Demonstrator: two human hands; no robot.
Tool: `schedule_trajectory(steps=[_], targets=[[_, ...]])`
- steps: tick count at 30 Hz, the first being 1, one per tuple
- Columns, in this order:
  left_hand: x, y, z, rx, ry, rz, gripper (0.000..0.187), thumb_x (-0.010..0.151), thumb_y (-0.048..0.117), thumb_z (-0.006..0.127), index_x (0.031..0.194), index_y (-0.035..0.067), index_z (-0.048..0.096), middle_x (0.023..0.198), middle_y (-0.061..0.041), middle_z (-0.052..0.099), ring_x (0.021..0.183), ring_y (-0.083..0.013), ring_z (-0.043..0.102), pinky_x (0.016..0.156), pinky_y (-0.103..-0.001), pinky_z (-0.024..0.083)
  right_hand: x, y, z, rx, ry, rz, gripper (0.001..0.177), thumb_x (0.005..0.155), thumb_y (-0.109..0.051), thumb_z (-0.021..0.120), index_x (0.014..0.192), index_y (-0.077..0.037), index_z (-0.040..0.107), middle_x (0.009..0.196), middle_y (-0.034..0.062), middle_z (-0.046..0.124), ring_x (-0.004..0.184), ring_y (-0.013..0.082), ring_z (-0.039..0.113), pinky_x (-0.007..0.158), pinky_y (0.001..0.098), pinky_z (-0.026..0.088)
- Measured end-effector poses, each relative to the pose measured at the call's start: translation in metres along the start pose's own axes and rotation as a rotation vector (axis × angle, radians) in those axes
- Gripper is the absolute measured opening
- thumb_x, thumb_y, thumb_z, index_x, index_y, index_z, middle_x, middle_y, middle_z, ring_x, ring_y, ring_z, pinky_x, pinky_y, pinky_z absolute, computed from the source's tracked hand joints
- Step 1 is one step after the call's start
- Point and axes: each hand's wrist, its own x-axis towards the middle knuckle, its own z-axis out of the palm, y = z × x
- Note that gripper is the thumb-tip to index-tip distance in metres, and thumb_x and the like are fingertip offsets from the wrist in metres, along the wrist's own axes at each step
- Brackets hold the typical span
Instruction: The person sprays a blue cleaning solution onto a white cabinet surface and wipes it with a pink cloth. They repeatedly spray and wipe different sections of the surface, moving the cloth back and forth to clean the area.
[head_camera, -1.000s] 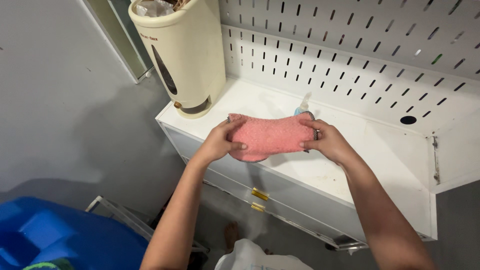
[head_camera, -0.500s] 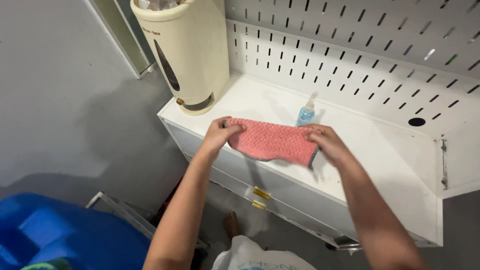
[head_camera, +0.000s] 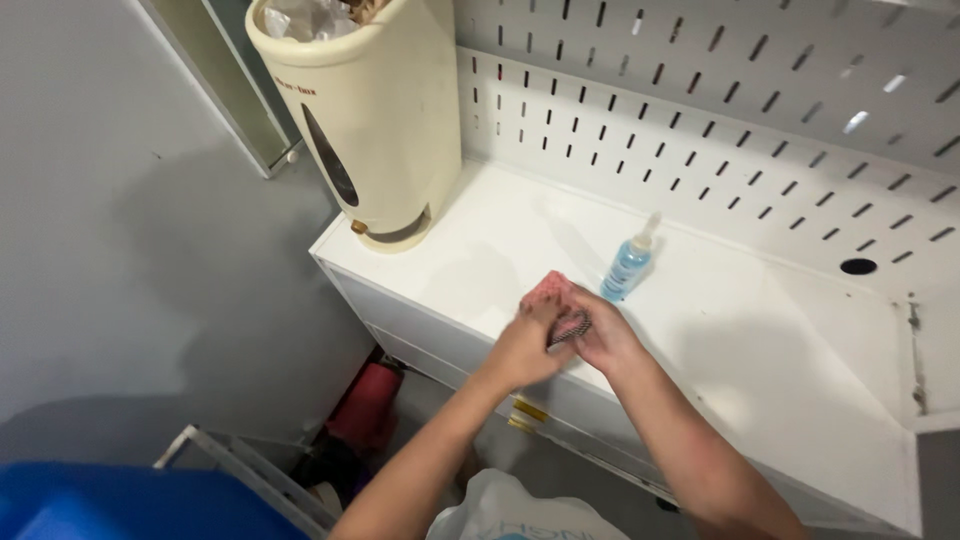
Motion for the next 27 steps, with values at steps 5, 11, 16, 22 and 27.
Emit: schedule_trajectory(steps=[5,11,16,22,27], targets=[[0.006,-0.048,-0.015,-0.131,-0.09,-0.076,0.054,0.083,0.033,0.079,0.126,0.0,0.07,0.138,-0.022,0.064,0.116,-0.0349,0.069,0.094,-0.04,0.056,0.044,-0.003,-0.005,0.022,0.271,-0.009,0.046,0.096,-0.003,0.045,0.141,-0.002,0.048,0.125,0.0194,0.066,0.112,0.0299,0.069,0.096,0.0429,0.059],[0.017,-0.122,-0.039,-0.205,0.068,-0.584,0.039,0.096,0.032,0.068,0.123,0.005,0.077,0.119,-0.017,0.079,0.11,-0.0208,0.077,0.093,-0.033,0.058,0.087,0.009,0.005,-0.42,0.407,-0.244,0.044,0.101,-0.006,0.045,0.144,0.0,0.054,0.118,0.0214,0.067,0.095,0.0362,0.065,0.079,0.0455,0.052],[0.016,-0.128,-0.054,-0.171,0.186,-0.124,0.063,0.081,0.027,0.08,0.131,-0.006,0.062,0.127,-0.027,0.067,0.115,-0.0344,0.064,0.095,-0.046,0.052,0.12,0.031,0.025,-0.328,0.269,-0.301,0.044,0.106,-0.02,0.05,0.143,0.003,0.053,0.129,0.0111,0.067,0.109,0.0199,0.067,0.089,0.0338,0.056],[0.032,-0.177,-0.042,-0.709,0.288,-0.481,0.041,0.099,0.028,0.067,0.124,-0.004,0.063,0.105,-0.009,0.062,0.09,-0.017,0.062,0.079,-0.03,0.054,0.135,0.03,0.038,-0.326,0.21,-0.003,0.047,0.108,-0.035,0.046,0.132,0.003,0.06,0.115,0.0148,0.07,0.087,0.0231,0.068,0.078,0.0379,0.057],[0.041,-0.23,-0.049,-0.703,0.407,-0.651,0.036,0.106,0.031,0.058,0.112,-0.003,0.07,0.085,-0.002,0.063,0.075,-0.0121,0.054,0.066,-0.028,0.047,0.126,0.004,0.026,-0.794,0.308,-0.128,0.043,0.112,-0.034,0.037,0.112,0.003,0.06,0.099,0.0216,0.071,0.079,0.0264,0.072,0.068,0.0373,0.061]])
